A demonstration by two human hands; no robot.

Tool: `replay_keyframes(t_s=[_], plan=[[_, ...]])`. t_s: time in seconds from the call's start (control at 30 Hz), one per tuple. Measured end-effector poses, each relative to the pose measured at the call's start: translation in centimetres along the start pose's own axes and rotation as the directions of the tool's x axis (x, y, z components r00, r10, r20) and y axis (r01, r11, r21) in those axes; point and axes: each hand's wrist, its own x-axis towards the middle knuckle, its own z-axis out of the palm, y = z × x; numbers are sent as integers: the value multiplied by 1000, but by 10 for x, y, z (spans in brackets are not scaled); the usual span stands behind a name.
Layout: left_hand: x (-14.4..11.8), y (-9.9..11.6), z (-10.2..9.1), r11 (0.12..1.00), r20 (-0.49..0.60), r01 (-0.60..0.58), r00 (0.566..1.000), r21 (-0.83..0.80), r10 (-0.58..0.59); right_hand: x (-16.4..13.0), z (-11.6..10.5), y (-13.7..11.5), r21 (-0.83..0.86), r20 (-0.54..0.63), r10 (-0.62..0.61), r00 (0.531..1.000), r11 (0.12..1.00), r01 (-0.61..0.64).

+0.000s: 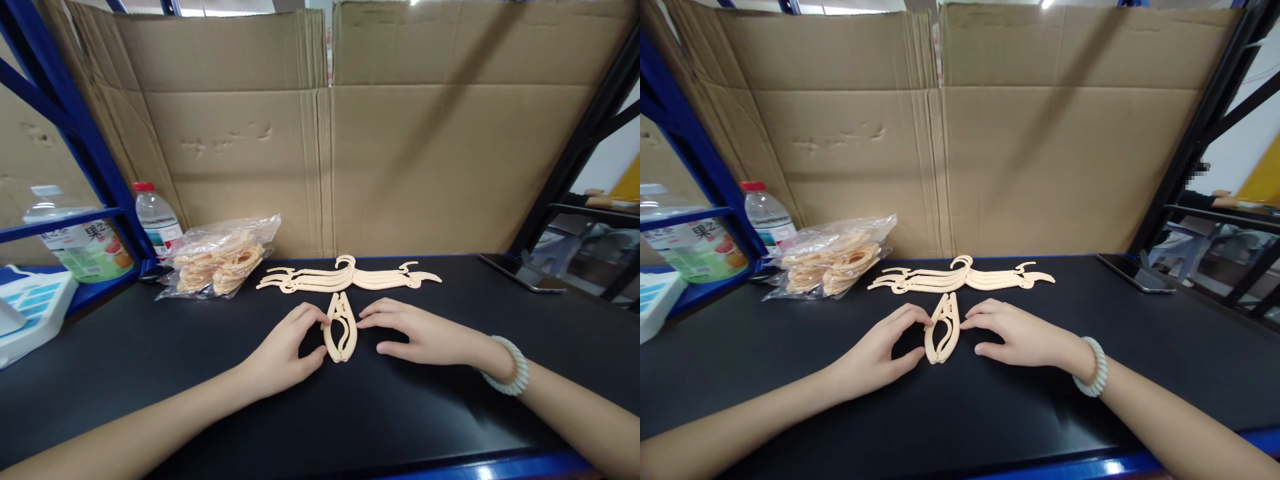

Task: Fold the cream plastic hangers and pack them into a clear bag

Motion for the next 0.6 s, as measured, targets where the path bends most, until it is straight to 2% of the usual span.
replay_keyframes(t_s=[0.6], plan=[[2, -1, -5, 994, -39, 76, 996, -83, -80, -1, 1, 3, -26, 5, 17, 1000, 1000, -17]])
